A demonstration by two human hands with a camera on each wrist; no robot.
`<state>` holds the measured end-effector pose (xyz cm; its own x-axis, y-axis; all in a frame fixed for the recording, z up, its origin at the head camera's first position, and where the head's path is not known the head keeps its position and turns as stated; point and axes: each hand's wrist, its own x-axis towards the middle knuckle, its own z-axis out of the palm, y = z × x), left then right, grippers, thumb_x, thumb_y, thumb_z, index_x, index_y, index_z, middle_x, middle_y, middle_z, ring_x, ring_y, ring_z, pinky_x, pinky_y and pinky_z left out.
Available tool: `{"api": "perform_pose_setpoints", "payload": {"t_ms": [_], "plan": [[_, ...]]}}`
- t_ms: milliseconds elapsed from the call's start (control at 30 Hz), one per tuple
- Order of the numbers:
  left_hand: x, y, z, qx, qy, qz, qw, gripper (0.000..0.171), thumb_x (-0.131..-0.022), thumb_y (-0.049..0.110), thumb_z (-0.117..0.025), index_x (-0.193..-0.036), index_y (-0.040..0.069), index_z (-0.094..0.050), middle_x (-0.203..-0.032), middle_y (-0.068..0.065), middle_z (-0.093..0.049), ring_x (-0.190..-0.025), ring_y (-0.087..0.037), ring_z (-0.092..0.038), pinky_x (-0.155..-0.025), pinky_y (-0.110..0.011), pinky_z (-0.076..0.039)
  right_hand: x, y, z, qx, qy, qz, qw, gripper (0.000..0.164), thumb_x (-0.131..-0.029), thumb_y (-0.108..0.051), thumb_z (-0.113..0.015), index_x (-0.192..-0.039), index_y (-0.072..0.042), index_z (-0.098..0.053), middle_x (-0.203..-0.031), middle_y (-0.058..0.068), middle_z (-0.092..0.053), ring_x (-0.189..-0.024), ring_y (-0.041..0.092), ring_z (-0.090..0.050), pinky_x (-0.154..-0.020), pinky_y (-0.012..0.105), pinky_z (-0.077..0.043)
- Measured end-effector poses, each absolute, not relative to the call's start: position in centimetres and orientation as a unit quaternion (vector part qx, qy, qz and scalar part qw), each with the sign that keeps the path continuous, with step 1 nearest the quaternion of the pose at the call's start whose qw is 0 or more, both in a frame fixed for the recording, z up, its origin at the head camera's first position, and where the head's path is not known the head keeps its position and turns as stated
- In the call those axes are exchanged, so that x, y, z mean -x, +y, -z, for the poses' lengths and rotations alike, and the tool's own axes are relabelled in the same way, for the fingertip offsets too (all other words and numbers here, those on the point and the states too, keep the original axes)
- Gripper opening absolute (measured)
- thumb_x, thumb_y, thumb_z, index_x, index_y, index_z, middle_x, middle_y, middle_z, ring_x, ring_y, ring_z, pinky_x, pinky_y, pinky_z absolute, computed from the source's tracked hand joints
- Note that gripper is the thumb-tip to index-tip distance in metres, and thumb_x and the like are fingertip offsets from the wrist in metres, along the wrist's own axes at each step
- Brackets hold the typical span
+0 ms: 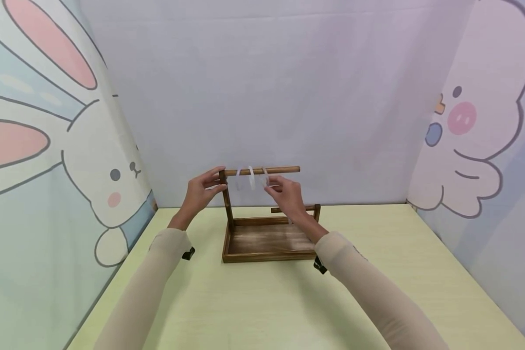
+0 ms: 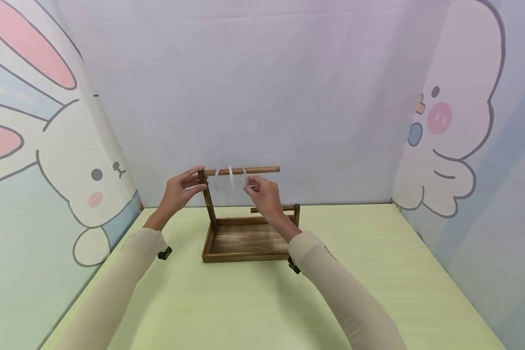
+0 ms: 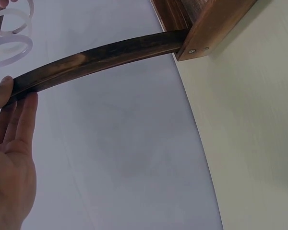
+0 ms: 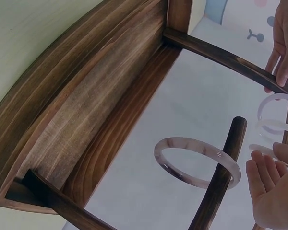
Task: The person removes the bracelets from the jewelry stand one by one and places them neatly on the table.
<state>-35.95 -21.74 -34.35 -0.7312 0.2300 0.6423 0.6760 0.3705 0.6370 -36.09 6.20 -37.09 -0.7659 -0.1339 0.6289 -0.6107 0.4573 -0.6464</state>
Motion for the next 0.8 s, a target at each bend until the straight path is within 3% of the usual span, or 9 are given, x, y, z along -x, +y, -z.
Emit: {"api": "perform_pose_setpoints", "payload": {"t_ms": [133, 333, 633, 800], "plan": [[35.7, -21.6, 34.0, 0.282, -0.798, 0.482, 0.227, 0.056, -0.088, -0.015, -0.074, -0.141, -0.003, -0.061, -0.123, -0.032, -0.068, -0.106, -0.049, -0.071, -0.092, -0.060, -0.055, 36.1, 6.2, 37.0, -0.225, -0.814, -0.470, 0.258, 0.027, -0.097, -0.009, -0.076, -0.122, 0.000, -0.074, -0.110, 0.015, -0.077, -0.097, 0.024, -0.077, -0.084, 0.033, -0.063], [38.2, -22.5, 35.8, 0.275, -0.796, 0.487, 0.230, 0.058, -0.089, -0.012, -0.075, -0.143, -0.001, -0.060, -0.125, -0.030, -0.069, -0.107, -0.047, -0.071, -0.092, -0.059, -0.055, 36.3, 6.2, 37.0, -0.227, -0.809, -0.473, 0.265, 0.026, -0.097, -0.008, -0.075, -0.121, 0.001, -0.074, -0.109, 0.015, -0.078, -0.097, 0.024, -0.077, -0.084, 0.032, -0.062], [38.9, -23.1, 36.6, 0.265, -0.803, 0.485, 0.225, 0.059, -0.089, -0.002, -0.079, -0.144, 0.015, -0.064, -0.125, -0.019, -0.072, -0.108, -0.034, -0.074, -0.092, -0.035, -0.060, 36.2, 6.5, 37.1, -0.220, -0.813, -0.473, 0.261, 0.026, -0.098, -0.007, -0.073, -0.123, 0.001, -0.074, -0.110, 0.016, -0.077, -0.101, 0.024, -0.076, -0.087, 0.031, -0.061], [38.8, -23.3, 36.6, 0.270, -0.800, 0.491, 0.214, 0.061, -0.090, 0.000, -0.079, -0.145, 0.022, -0.064, -0.125, -0.018, -0.072, -0.110, -0.032, -0.073, -0.091, -0.035, -0.060, 36.3, 6.6, 37.0, -0.213, -0.810, -0.485, 0.252, 0.024, -0.098, -0.006, -0.073, -0.121, 0.000, -0.075, -0.110, 0.015, -0.077, -0.100, 0.024, -0.076, -0.088, 0.031, -0.061]]}}
